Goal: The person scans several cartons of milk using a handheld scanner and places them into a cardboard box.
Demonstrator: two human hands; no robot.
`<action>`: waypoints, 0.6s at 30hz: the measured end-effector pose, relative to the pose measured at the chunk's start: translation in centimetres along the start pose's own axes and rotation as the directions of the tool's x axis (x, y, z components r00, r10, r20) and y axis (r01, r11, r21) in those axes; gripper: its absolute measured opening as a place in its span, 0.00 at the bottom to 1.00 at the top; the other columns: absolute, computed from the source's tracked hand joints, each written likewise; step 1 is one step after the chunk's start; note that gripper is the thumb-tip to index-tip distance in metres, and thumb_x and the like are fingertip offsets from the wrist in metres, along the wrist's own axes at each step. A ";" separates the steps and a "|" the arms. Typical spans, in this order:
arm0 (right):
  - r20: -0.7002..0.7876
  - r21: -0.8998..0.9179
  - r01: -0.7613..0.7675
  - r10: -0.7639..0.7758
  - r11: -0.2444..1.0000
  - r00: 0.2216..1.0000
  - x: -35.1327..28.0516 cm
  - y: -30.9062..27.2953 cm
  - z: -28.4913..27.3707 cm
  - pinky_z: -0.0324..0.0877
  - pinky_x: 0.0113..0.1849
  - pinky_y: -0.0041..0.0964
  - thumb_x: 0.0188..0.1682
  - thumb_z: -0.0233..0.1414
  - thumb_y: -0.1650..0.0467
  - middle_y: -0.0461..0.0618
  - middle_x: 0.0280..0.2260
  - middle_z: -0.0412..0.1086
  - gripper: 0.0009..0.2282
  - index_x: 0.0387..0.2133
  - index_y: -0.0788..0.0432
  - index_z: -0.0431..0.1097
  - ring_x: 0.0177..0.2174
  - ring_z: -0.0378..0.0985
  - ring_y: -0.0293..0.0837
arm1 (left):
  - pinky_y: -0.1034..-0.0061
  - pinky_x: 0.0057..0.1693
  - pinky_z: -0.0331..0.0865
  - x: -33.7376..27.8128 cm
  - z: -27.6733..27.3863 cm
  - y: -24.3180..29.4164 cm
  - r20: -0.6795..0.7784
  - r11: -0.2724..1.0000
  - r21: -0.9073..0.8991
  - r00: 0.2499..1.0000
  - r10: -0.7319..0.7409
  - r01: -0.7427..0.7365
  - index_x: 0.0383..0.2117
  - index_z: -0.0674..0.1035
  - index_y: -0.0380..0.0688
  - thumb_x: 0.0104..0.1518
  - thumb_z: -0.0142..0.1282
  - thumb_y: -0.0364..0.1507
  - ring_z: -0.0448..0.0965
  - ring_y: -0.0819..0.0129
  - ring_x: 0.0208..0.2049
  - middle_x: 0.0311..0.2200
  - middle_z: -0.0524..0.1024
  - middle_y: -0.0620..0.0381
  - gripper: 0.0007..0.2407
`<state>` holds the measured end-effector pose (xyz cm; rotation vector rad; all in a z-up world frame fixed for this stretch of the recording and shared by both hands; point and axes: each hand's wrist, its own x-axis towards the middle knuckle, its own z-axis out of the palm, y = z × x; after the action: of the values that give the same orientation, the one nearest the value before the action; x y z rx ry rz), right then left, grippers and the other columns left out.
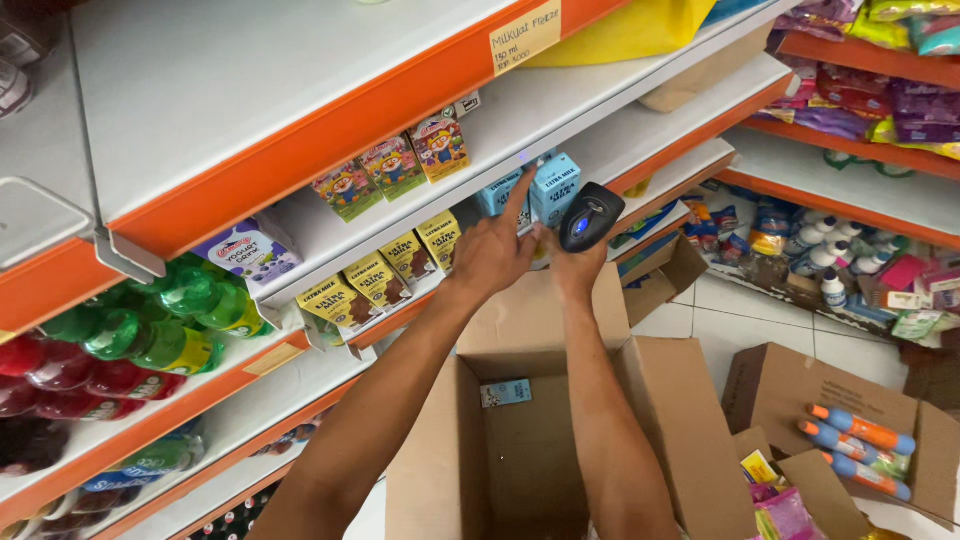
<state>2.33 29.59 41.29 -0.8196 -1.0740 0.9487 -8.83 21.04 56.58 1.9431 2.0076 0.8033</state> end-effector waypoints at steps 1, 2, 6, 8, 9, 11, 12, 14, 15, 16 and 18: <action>-0.001 0.003 -0.003 0.003 1.000 1.000 0.2 0.2 0.2 0.73 0.42 0.30 0.35 0.70 0.79 0.44 0.38 0.72 0.24 0.43 0.63 0.67 0.38 0.74 0.36 | 0.40 0.43 0.73 0.1 0.1 -0.1 -0.020 1.000 0.006 0.999 0.028 -0.028 0.72 0.46 0.62 0.60 0.55 0.35 0.79 0.29 0.29 0.26 0.80 0.35 0.36; 0.016 -0.003 -0.034 0.034 0.999 0.999 0.3 0.4 0.5 0.73 0.40 0.31 0.36 0.70 0.79 0.44 0.37 0.72 0.21 0.42 0.64 0.68 0.37 0.75 0.36 | 0.40 0.43 0.73 0.2 0.1 -0.2 -0.018 1.000 0.009 0.999 0.026 -0.026 0.72 0.46 0.62 0.60 0.55 0.35 0.79 0.29 0.29 0.26 0.80 0.35 0.36; 0.057 0.015 -0.077 0.076 0.997 0.996 0.5 0.2 0.7 0.75 0.38 0.30 0.39 0.69 0.79 0.44 0.35 0.74 0.18 0.40 0.63 0.69 0.34 0.77 0.36 | 0.40 0.44 0.74 0.4 0.4 -0.3 0.072 0.998 0.054 0.997 -0.016 0.013 0.73 0.45 0.65 0.59 0.54 0.34 0.80 0.30 0.29 0.27 0.81 0.36 0.37; 0.069 -0.004 -0.087 0.088 0.996 0.994 0.4 -0.1 0.4 0.74 0.37 0.30 0.40 0.69 0.79 0.45 0.34 0.74 0.17 0.39 0.64 0.69 0.34 0.77 0.36 | 0.40 0.44 0.74 0.0 0.8 -0.5 0.094 0.998 0.067 0.995 -0.026 0.020 0.73 0.46 0.66 0.59 0.54 0.33 0.80 0.30 0.29 0.27 0.81 0.37 0.36; 0.075 -0.018 -0.089 0.090 0.996 0.993 0.6 -0.2 0.3 0.74 0.37 0.30 0.41 0.69 0.78 0.45 0.34 0.74 0.16 0.39 0.65 0.70 0.34 0.76 0.36 | 0.40 0.43 0.74 0.1 1.0 -0.6 0.040 0.998 0.062 0.999 0.018 -0.020 0.72 0.45 0.64 0.58 0.55 0.34 0.80 0.29 0.29 0.28 0.81 0.35 0.37; 0.029 0.036 -0.104 0.103 0.994 0.994 0.5 -0.5 0.3 0.75 0.37 0.30 0.43 0.67 0.77 0.44 0.34 0.74 0.15 0.40 0.64 0.70 0.34 0.77 0.35 | 0.39 0.42 0.74 0.4 1.5 -0.7 -0.011 0.997 0.055 0.998 0.061 -0.061 0.72 0.45 0.62 0.58 0.56 0.34 0.79 0.28 0.28 0.29 0.80 0.34 0.38; -0.016 0.092 -0.116 0.118 0.989 0.993 0.3 -0.6 0.2 0.75 0.37 0.30 0.45 0.65 0.75 0.43 0.35 0.74 0.14 0.41 0.63 0.70 0.34 0.78 0.34 | 0.39 0.42 0.74 0.7 1.7 -0.8 -0.008 0.996 0.065 0.998 0.059 -0.058 0.72 0.44 0.60 0.58 0.56 0.35 0.79 0.29 0.29 0.28 0.81 0.35 0.38; -0.038 0.004 -0.130 0.130 0.992 0.991 0.2 -0.7 0.4 0.74 0.37 0.31 0.45 0.66 0.75 0.44 0.35 0.75 0.12 0.40 0.64 0.72 0.34 0.77 0.35 | 0.39 0.42 0.73 0.6 2.4 -0.8 0.005 0.996 0.072 0.998 0.055 -0.055 0.72 0.43 0.58 0.59 0.56 0.36 0.80 0.29 0.29 0.28 0.81 0.35 0.38; -0.053 -0.075 -0.134 0.131 0.988 0.990 0.4 -0.7 0.7 0.74 0.37 0.32 0.46 0.67 0.75 0.46 0.34 0.76 0.11 0.38 0.65 0.74 0.33 0.77 0.37 | 0.39 0.42 0.74 0.8 2.6 -0.8 0.018 0.996 0.088 1.000 0.017 -0.019 0.72 0.41 0.56 0.59 0.56 0.36 0.80 0.30 0.29 0.27 0.81 0.34 0.39; -0.054 -0.076 -0.133 0.129 0.988 0.990 0.3 -0.7 1.0 0.74 0.37 0.32 0.46 0.67 0.75 0.46 0.34 0.76 0.11 0.38 0.65 0.74 0.33 0.77 0.37 | 0.39 0.42 0.74 1.0 2.8 -0.7 0.030 0.994 0.105 0.999 -0.021 0.017 0.72 0.40 0.53 0.59 0.55 0.37 0.81 0.30 0.29 0.26 0.80 0.32 0.39; -0.113 -0.061 -0.191 0.183 0.980 0.977 0.3 -0.3 1.9 0.72 0.35 0.32 0.43 0.67 0.74 0.45 0.33 0.75 0.12 0.38 0.64 0.73 0.32 0.74 0.36 | 0.40 0.42 0.74 1.4 3.2 -0.5 0.010 0.996 0.093 1.000 -0.020 0.019 0.72 0.39 0.51 0.60 0.54 0.37 0.81 0.31 0.29 0.26 0.80 0.32 0.39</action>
<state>0.63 29.97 42.18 -1.0337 -0.9547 1.0164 -7.74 23.09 53.94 1.9698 2.0888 0.7057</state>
